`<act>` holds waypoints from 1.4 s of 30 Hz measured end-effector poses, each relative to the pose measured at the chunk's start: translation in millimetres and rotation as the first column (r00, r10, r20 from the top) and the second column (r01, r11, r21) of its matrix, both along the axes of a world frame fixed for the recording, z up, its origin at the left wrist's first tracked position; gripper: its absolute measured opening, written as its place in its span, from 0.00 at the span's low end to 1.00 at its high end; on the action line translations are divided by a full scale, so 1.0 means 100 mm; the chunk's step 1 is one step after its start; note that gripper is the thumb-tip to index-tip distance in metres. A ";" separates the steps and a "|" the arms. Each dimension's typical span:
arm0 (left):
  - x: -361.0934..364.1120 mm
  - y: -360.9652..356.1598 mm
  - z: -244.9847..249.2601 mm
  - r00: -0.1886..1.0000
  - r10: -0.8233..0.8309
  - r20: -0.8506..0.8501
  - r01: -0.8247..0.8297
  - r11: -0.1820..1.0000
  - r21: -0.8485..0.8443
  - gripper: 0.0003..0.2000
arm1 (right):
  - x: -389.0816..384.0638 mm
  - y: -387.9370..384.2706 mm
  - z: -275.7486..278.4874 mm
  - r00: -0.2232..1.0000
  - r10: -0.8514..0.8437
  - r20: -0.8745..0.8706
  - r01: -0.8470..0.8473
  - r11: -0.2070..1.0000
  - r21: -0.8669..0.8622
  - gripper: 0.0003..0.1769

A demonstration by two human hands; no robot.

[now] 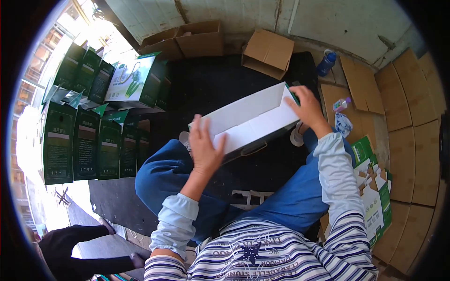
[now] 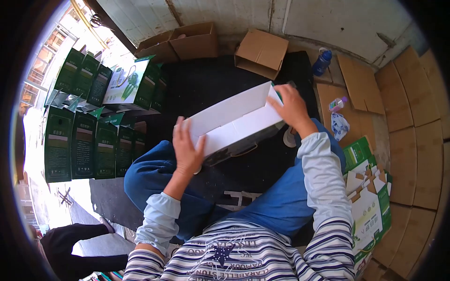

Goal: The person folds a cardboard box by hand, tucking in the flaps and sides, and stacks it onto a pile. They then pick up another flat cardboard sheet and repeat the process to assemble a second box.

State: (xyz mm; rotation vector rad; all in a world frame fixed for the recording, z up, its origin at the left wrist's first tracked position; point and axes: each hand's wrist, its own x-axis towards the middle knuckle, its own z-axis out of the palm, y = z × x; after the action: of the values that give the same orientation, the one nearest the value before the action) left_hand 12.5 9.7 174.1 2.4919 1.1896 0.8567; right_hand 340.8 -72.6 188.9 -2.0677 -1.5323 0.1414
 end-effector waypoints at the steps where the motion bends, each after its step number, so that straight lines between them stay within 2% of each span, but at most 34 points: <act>1: -0.05 0.11 -0.09 0.985 0.129 0.115 -0.118 0.988 -0.095 0.28 | 0.08 0.02 -0.07 0.993 -0.082 -0.081 0.080 0.996 -0.027 0.31; 2: -0.12 0.23 -0.24 0.955 0.254 0.151 -0.232 0.961 -0.151 0.28 | 0.16 0.05 -0.14 0.974 -0.161 -0.160 0.153 0.986 -0.060 0.31; 3: -0.18 0.32 -0.29 0.908 0.359 0.217 -0.269 0.895 -0.357 0.30 | 0.22 0.07 -0.23 0.943 -0.235 -0.234 0.218 0.971 -0.096 0.31; 4: -0.25 0.39 -0.33 0.843 0.473 0.257 -0.277 0.790 -0.546 0.32 | 0.27 0.08 -0.32 0.887 -0.231 -0.400 0.182 0.971 -0.156 0.31; 5: -0.33 0.45 -0.39 0.796 0.553 0.245 -0.183 0.606 -0.774 0.34 | 0.32 0.12 -0.40 0.803 -0.228 -0.551 0.135 0.970 -0.204 0.31; 6: -0.38 0.52 -0.48 0.751 0.625 0.214 -0.050 0.376 -0.925 0.37 | 0.38 0.16 -0.50 0.696 -0.227 -0.681 0.079 0.967 -0.242 0.31; 7: -0.39 0.51 -0.51 0.706 0.677 0.208 0.047 0.248 -0.968 0.36 | 0.38 0.20 -0.59 0.605 -0.208 -0.768 0.052 0.973 -0.223 0.39; 8: -0.38 0.50 -0.55 0.671 0.739 0.058 -0.079 0.149 -0.986 0.37 | 0.43 0.19 -0.64 0.595 -0.252 -0.764 0.076 0.963 -0.259 0.42; 10: -0.50 0.57 -0.60 0.705 0.705 0.081 0.034 0.081 -0.996 0.42 | 0.43 0.16 -0.52 0.572 -0.342 -0.745 0.129 0.935 -0.330 0.47; 11: -0.52 0.56 -0.61 0.708 0.705 0.044 0.036 0.026 -0.999 0.43 | 0.47 0.13 -0.46 0.524 -0.419 -0.741 0.082 0.891 -0.446 0.53; 13: -0.46 0.50 -0.42 0.718 0.695 -0.029 0.041 -0.083 -0.996 0.46 | 0.56 0.08 -0.49 0.559 -0.496 -0.665 0.028 0.812 -0.583 0.51; 14: -0.52 0.55 -0.67 0.765 0.642 -0.056 0.048 -0.143 -0.989 0.47 | 0.59 0.04 -0.52 0.575 -0.532 -0.622 0.007 0.763 -0.646 0.51; 15: -0.61 0.66 -1.12 0.809 0.582 -0.078 0.051 -0.202 -0.978 0.48 | 0.41 0.01 -0.49 0.546 -0.545 -0.636 0.093 0.794 -0.601 0.43; 16: -0.56 0.64 -1.04 0.849 0.520 -0.096 0.051 -0.260 -0.964 0.49 | 0.47 -0.02 -0.55 0.478 -0.523 -0.706 0.018 0.809 -0.587 0.41; 17: -0.56 0.57 -0.96 0.858 0.514 -0.010 0.159 -0.283 -0.946 0.46 | 0.54 -0.07 -0.64 0.402 -0.500 -0.767 -0.056 0.823 -0.566 0.39; 20: -0.60 0.67 -1.05 0.876 0.482 0.000 0.160 -0.292 -0.943 0.36 | 0.90 -0.16 -0.90 0.223 -0.452 -0.864 -0.176 0.853 -0.492 0.31; 21: -0.57 0.63 -0.89 0.863 0.503 0.049 0.196 -0.245 -0.950 0.35 | 0.96 -0.18 -0.93 0.169 -0.440 -0.882 -0.197 0.862 -0.467 0.28; 23: -0.46 0.51 -0.35 0.832 0.534 0.151 0.267 -0.147 -0.952 0.32 | 0.77 -0.25 -0.55 0.180 -0.234 -0.955 -0.083 0.964 -0.252 0.23; 25: -0.43 0.50 -0.22 0.801 0.429 0.417 0.377 0.179 -0.909 0.31 | 0.58 -0.27 -0.15 0.205 0.004 -0.979 -0.009 1.000 0.002 0.19; 26: -0.43 0.51 -0.15 0.773 0.345 0.532 0.428 0.335 -0.839 0.31 | 0.58 -0.28 -0.13 0.190 0.075 -0.979 0.020 0.997 0.080 0.19; 27: -0.37 0.42 0.03 0.733 0.380 0.565 0.385 0.453 -0.804 0.32 | 0.60 -0.29 -0.12 0.177 0.150 -0.973 0.049 0.986 0.160 0.19; 28: -0.39 0.45 0.00 0.709 0.388 0.589 0.405 0.460 -0.790 0.32 | 0.65 -0.29 -0.13 0.166 0.227 -0.960 0.078 0.967 0.242 0.20; 29: -0.41 0.52 -0.08 0.685 0.393 0.613 0.425 0.468 -0.775 0.33 | 0.73 -0.28 -0.19 0.176 0.214 -0.961 0.135 0.962 0.239 0.22; 30: -0.43 0.56 -0.12 0.661 0.399 0.635 0.443 0.475 -0.760 0.34 | 0.71 -0.27 -0.13 0.140 0.150 -0.979 0.139 0.976 0.170 0.24; 31: -0.42 0.52 -0.08 0.654 0.466 0.596 0.391 0.467 -0.793 0.36 | 0.63 -0.30 -0.02 0.099 0.078 -0.992 0.141 0.986 0.092 0.26; 32: -0.41 0.49 -0.07 0.642 0.527 0.557 0.361 0.432 -0.826 0.35 | 0.59 -0.33 0.03 0.057 0.002 -0.998 0.143 0.990 0.010 0.28; 33: -0.40 0.46 -0.07 0.627 0.587 0.512 0.332 0.393 -0.857 0.33 | 0.69 -0.33 -0.22 0.079 -0.062 -0.995 0.181 0.982 -0.047 0.34; 34: -0.40 0.43 -0.08 0.609 0.644 0.463 0.306 0.348 -0.886 0.31 | 0.77 -0.35 -0.43 0.081 -0.124 -0.989 0.208 0.972 -0.105 0.33; 35: -0.43 0.44 -0.21 0.653 0.590 0.474 0.256 0.418 -0.872 0.24 | 0.76 -0.41 -0.53 0.054 -0.160 -0.986 0.218 0.965 -0.145 0.33; 38: -0.53 0.43 -0.33 0.602 0.640 0.478 0.497 0.168 -0.851 0.19 | 0.54 -0.58 -0.52 -0.055 -0.160 -0.986 0.189 0.967 -0.168 0.32; 39: -0.51 0.40 -0.29 0.545 0.681 0.490 0.574 0.123 -0.810 0.19 | 0.46 -0.61 -0.48 -0.057 -0.156 -0.986 0.171 0.972 -0.163 0.32; 40: -0.52 0.40 -0.32 0.544 0.657 0.522 0.595 0.136 -0.792 0.19 | 0.38 -0.63 -0.40 -0.061 -0.154 -0.986 0.152 0.975 -0.162 0.32; 42: -0.60 0.45 -0.53 0.654 0.581 0.485 0.448 0.218 -0.867 0.19 | 0.26 -0.59 -0.33 -0.050 -0.164 -0.985 0.111 0.980 -0.168 0.31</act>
State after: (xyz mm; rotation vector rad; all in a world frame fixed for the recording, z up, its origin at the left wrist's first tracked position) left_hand -47.3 54.3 121.4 0.7526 0.9649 0.6499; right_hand 366.7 -131.8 156.4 -1.2909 -0.2701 1.3303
